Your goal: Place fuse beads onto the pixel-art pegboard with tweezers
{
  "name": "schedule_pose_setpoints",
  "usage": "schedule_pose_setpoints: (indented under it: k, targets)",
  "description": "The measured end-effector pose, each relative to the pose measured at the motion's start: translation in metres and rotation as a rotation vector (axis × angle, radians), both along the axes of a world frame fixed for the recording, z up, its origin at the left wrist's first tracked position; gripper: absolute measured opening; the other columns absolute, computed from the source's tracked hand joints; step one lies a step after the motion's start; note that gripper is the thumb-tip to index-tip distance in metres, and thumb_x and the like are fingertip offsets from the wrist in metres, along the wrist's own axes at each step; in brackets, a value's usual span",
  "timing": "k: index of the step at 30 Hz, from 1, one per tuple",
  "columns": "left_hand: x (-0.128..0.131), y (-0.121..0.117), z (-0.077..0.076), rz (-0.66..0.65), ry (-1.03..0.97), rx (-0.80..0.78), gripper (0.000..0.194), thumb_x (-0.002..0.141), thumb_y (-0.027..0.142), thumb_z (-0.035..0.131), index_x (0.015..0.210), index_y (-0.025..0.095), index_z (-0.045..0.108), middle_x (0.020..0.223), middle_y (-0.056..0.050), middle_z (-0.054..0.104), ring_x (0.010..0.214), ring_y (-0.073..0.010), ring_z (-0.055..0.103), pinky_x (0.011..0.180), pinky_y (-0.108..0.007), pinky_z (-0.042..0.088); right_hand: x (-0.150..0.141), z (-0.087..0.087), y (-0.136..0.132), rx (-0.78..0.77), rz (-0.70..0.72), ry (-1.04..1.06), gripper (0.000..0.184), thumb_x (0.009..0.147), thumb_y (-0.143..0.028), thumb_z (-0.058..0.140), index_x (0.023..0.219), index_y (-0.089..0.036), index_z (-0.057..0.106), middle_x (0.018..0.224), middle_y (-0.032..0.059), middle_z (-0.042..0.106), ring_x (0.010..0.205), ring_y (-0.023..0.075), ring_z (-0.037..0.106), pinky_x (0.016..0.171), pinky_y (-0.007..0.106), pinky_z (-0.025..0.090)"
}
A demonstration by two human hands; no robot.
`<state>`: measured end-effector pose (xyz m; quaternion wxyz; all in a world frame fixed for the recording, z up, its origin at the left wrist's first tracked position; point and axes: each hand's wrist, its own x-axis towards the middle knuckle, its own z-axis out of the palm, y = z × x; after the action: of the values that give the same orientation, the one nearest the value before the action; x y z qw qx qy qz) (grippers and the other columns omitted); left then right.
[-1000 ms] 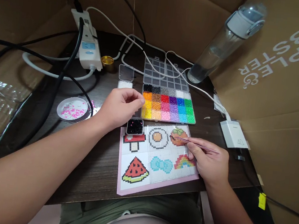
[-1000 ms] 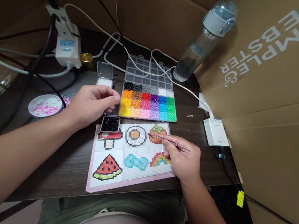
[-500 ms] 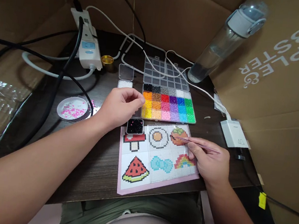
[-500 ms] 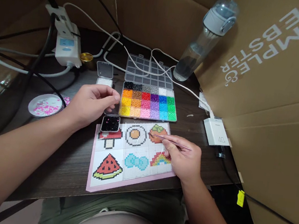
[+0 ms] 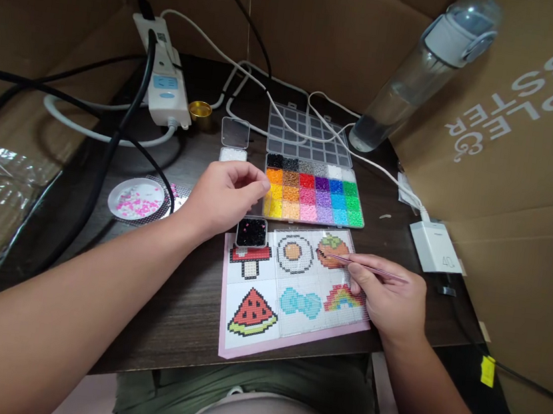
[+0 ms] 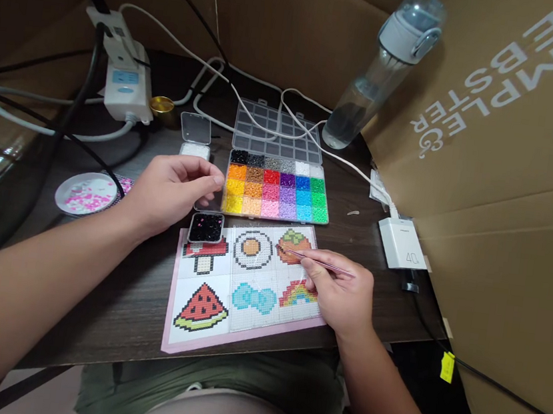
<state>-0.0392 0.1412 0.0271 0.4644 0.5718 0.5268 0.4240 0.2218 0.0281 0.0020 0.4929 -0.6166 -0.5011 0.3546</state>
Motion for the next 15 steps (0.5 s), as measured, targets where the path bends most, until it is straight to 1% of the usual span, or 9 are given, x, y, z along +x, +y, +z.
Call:
schedule_pose_setpoints:
  k: [7, 15]
  targets:
    - [-0.0002, -0.0005, -0.0003, -0.002, -0.007, 0.001, 0.009, 0.077, 0.026, 0.070, 0.074, 0.017, 0.069, 0.071, 0.000, 0.064, 0.058, -0.0090, 0.054, 0.056, -0.021, 0.045, 0.0010, 0.0004, -0.0003, 0.020, -0.004, -0.011, 0.009, 0.080, -0.024, 0.077, 0.086, -0.019, 0.082, 0.051, -0.0007, 0.064, 0.043, 0.0095, 0.055, 0.041, 0.021, 0.048]
    - [0.0001, 0.0002, -0.0001, -0.004, -0.004, -0.003, 0.009, 0.077, 0.026, 0.070, 0.074, 0.017, 0.069, 0.069, 0.001, 0.064, 0.057, -0.0089, 0.054, 0.056, -0.021, 0.045, 0.0001, 0.0029, 0.0003, 0.033, -0.005, -0.031, 0.011, 0.080, -0.026, 0.077, 0.085, -0.018, 0.081, 0.050, -0.0003, 0.063, 0.042, 0.0105, 0.055, 0.040, 0.022, 0.049]
